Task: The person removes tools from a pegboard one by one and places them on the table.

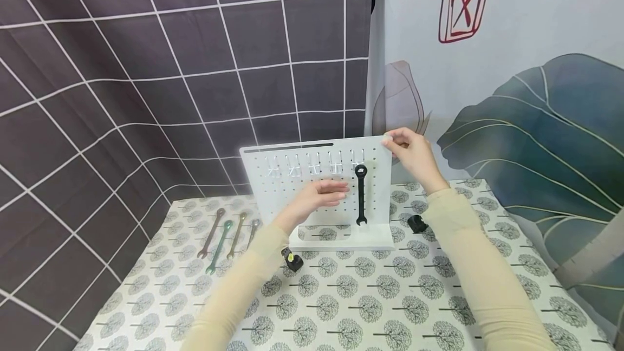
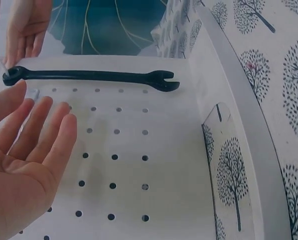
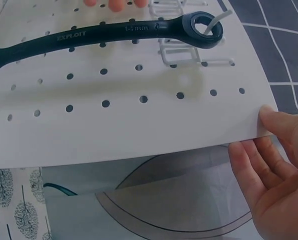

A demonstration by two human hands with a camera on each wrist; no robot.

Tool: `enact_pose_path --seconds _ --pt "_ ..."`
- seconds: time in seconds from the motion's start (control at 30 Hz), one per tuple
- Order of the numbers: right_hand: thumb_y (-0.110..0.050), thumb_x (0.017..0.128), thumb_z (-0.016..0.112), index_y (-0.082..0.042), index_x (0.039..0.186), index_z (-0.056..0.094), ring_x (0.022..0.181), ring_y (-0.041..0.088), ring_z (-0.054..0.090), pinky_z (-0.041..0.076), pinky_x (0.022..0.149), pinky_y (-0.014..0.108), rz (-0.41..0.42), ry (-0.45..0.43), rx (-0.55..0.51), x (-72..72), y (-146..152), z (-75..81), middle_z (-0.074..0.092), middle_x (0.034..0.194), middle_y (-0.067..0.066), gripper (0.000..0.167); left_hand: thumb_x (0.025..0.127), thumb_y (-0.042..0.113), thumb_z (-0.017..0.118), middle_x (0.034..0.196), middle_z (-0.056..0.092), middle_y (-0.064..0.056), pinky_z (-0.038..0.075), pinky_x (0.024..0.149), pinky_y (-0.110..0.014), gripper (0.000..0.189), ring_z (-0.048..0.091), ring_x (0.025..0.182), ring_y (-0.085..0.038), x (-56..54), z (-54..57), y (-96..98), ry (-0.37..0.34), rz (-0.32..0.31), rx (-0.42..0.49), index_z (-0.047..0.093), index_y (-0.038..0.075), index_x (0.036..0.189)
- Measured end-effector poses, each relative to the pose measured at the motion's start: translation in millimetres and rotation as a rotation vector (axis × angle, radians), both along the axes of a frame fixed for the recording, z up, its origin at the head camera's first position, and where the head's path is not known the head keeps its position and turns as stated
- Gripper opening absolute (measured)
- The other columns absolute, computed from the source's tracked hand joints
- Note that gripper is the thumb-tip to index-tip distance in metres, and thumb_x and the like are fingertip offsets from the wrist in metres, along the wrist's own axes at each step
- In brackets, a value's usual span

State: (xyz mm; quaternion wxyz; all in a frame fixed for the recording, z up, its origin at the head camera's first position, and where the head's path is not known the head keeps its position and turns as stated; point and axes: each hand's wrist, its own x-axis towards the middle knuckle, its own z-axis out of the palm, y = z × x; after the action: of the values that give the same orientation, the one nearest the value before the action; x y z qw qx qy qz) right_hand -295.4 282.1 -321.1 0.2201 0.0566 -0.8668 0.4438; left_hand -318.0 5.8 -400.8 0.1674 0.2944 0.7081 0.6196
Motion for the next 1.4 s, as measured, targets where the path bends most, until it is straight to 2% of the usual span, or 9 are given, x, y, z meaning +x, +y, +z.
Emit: enact_pose_path --seconds 0.43,0.57,0.7,0.8,0.93,1.03,1.17,1.27,1.4 --pt "-0.036 0.098 0.068 -0.001 0.122 0.064 0.075 0.014 0.069 0.051 0.072 0.015 0.032 0.016 -0.007 -0.3 1.9 0.8 0.072 0.113 0.019 0.042 0.096 0.009 0.068 0.133 0.065 -0.008 0.055 0.096 -0.028 0.042 0.064 0.117 -0.018 -2.2 -2.6 18.1 -0.002 -0.009 0.023 0.06 0.002 0.136" --pt "-0.036 0.098 0.067 -0.002 0.121 0.064 0.077 0.02 0.07 0.049 0.077 0.02 0.024 0.017 -0.006 -0.9 3.3 -1.8 0.073 0.11 0.014 0.041 0.096 0.009 0.068 0.132 0.065 -0.009 0.056 0.095 -0.028 0.041 0.065 0.115 -0.017 -4.2 -4.9 24.2 0.002 0.004 0.035 0.06 0.001 0.135" --pt "-0.035 0.098 0.068 -0.003 0.12 0.064 0.079 0.024 0.07 0.05 0.077 0.022 0.021 0.007 -0.019 -1.5 2.7 -3.6 0.075 0.105 0.008 0.039 0.095 0.006 0.068 0.132 0.065 -0.01 0.056 0.094 -0.028 0.04 0.066 0.113 -0.019 -5.7 -6.8 31.5 -0.033 0.018 0.052 0.06 -0.001 0.134" --pt "-0.035 0.097 0.068 -0.003 0.119 0.064 0.076 0.018 0.07 0.051 0.074 0.018 0.025 0.018 -0.032 -2.0 1.5 -3.5 0.075 0.103 0.007 0.039 0.094 0.005 0.069 0.132 0.065 -0.012 0.057 0.093 -0.027 0.041 0.067 0.112 -0.02 -6.0 -7.5 37.7 -0.055 0.042 0.058 0.06 -0.002 0.133" --pt "-0.035 0.097 0.069 -0.002 0.118 0.064 0.071 0.006 0.067 0.053 0.07 0.015 0.03 0.039 -0.039 -3.3 1.6 -3.3 0.074 0.105 0.009 0.039 0.094 0.006 0.07 0.127 0.067 -0.013 0.057 0.092 -0.025 0.04 0.067 0.109 -0.019 -5.1 -9.4 44.7 -0.041 0.071 0.049 0.062 -0.003 0.131" --pt "-0.034 0.097 0.069 -0.002 0.118 0.064 0.072 0.006 0.067 0.054 0.07 0.015 0.029 0.038 -0.04 -4.4 2.7 -3.6 0.075 0.105 0.006 0.039 0.094 0.008 0.07 0.123 0.069 -0.012 0.057 0.091 -0.026 0.037 0.068 0.105 -0.015 -3.5 -12.5 48.8 -0.02 0.075 0.032 0.064 -0.002 0.128" --pt "-0.035 0.097 0.069 -0.003 0.118 0.064 0.075 0.013 0.07 0.052 0.072 0.015 0.028 0.025 -0.04 -5.4 3.5 -4.7 0.074 0.1 -0.005 0.038 0.093 0.01 0.071 0.116 0.072 -0.01 0.06 0.088 -0.032 0.033 0.068 0.097 -0.013 -0.7 -19.0 52.7 -0.041 0.087 0.055 0.066 -0.001 0.124" --pt "-0.036 0.097 0.068 -0.004 0.119 0.064 0.074 0.011 0.069 0.052 0.073 0.015 0.03 0.023 -0.039 -6.0 3.3 -4.4 0.074 0.099 -0.008 0.038 0.094 0.011 0.071 0.114 0.071 -0.01 0.061 0.085 -0.034 0.031 0.068 0.096 -0.013 0.7 -22.2 55.0 -0.069 0.103 0.107 0.067 -0.002 0.122" --pt "-0.036 0.097 0.068 -0.004 0.119 0.064 0.071 0.003 0.066 0.052 0.073 0.015 0.032 0.026 -0.039 -5.5 2.3 -3.7 0.074 0.101 -0.004 0.039 0.094 0.014 0.072 0.115 0.07 -0.007 0.062 0.081 -0.033 0.028 0.068 0.097 -0.012 3.0 -24.3 56.9 -0.058 0.129 0.144 0.069 -0.002 0.117"
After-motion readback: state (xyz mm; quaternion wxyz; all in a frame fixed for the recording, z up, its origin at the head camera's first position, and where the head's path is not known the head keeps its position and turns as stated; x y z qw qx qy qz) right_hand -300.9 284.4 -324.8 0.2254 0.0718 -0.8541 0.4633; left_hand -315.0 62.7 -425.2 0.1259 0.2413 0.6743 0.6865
